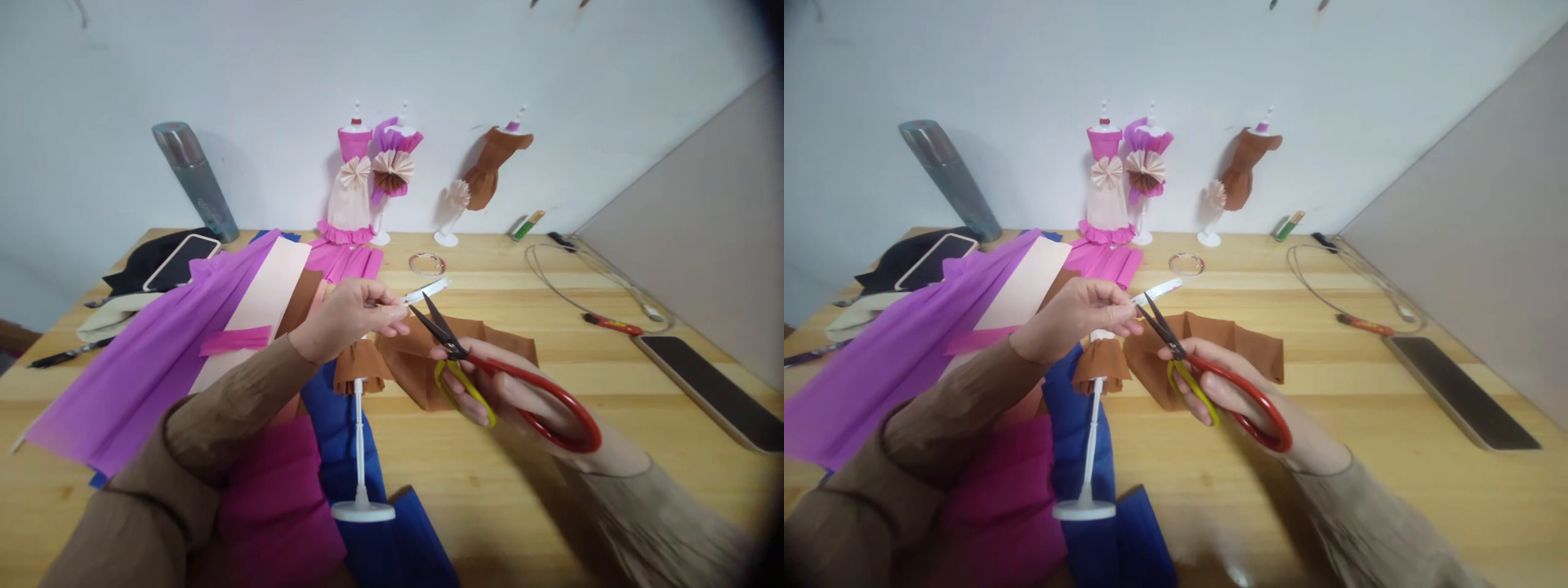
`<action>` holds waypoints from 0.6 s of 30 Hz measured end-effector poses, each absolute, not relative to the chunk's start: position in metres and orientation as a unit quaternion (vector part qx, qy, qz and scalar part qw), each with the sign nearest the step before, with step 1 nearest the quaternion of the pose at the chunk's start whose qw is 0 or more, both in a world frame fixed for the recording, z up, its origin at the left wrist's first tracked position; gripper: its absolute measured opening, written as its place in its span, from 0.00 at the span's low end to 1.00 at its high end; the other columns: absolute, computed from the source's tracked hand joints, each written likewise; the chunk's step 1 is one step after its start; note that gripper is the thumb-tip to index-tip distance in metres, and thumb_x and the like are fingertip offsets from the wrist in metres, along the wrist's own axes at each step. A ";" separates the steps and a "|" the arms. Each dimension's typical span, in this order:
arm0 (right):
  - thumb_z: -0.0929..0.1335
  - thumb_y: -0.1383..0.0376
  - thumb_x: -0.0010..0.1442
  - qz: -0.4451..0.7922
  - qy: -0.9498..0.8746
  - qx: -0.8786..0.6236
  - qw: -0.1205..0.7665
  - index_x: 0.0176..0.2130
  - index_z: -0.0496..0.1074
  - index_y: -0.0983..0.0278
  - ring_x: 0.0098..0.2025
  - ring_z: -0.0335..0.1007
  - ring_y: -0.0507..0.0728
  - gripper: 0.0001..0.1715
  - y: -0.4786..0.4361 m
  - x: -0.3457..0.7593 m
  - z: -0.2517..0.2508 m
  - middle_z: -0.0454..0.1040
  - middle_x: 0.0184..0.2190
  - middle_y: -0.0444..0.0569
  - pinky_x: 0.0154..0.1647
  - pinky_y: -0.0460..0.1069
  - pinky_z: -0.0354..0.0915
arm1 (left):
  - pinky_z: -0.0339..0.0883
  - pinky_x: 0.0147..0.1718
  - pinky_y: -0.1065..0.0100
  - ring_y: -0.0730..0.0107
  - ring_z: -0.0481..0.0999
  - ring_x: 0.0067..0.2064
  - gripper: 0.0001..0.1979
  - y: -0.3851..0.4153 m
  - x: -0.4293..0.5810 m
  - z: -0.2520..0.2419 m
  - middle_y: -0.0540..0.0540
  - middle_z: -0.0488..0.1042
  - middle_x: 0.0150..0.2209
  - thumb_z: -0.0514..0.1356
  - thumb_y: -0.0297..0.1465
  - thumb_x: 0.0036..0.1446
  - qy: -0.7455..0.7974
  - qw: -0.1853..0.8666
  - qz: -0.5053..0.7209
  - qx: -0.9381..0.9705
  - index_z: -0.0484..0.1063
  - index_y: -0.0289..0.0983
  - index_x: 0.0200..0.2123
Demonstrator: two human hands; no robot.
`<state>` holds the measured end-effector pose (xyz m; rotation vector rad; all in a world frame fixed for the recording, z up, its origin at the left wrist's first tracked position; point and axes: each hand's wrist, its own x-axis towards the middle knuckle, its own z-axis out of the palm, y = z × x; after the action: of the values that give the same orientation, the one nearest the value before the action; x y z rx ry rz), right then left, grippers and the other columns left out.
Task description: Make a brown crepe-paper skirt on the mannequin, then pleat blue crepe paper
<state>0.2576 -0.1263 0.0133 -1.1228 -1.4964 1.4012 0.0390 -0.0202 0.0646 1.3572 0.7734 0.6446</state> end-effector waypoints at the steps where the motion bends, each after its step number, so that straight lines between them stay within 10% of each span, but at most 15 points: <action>1: 0.63 0.40 0.59 0.581 -0.581 -0.421 0.385 0.51 0.72 0.55 0.20 0.60 0.52 0.31 -0.125 0.257 0.014 0.65 0.26 0.45 0.22 0.50 0.57 | 0.73 0.31 0.76 0.76 0.80 0.29 0.04 -0.021 0.040 0.064 0.46 0.79 0.24 0.63 0.22 0.54 0.337 0.665 0.285 0.602 0.74 0.30 0.27; 18: 0.69 0.45 0.58 0.518 -0.568 -0.489 0.413 0.48 0.71 0.61 0.22 0.53 0.50 0.28 -0.133 0.230 0.028 0.62 0.23 0.41 0.23 0.48 0.49 | 0.72 0.28 0.77 0.77 0.78 0.25 0.06 -0.029 0.046 0.058 0.47 0.78 0.22 0.60 0.22 0.56 0.339 0.654 0.283 0.614 0.72 0.31 0.26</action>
<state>0.2300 -0.1327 0.0278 -1.2303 -1.4274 1.3017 0.0459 -0.0290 0.0578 1.3921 0.7688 0.6413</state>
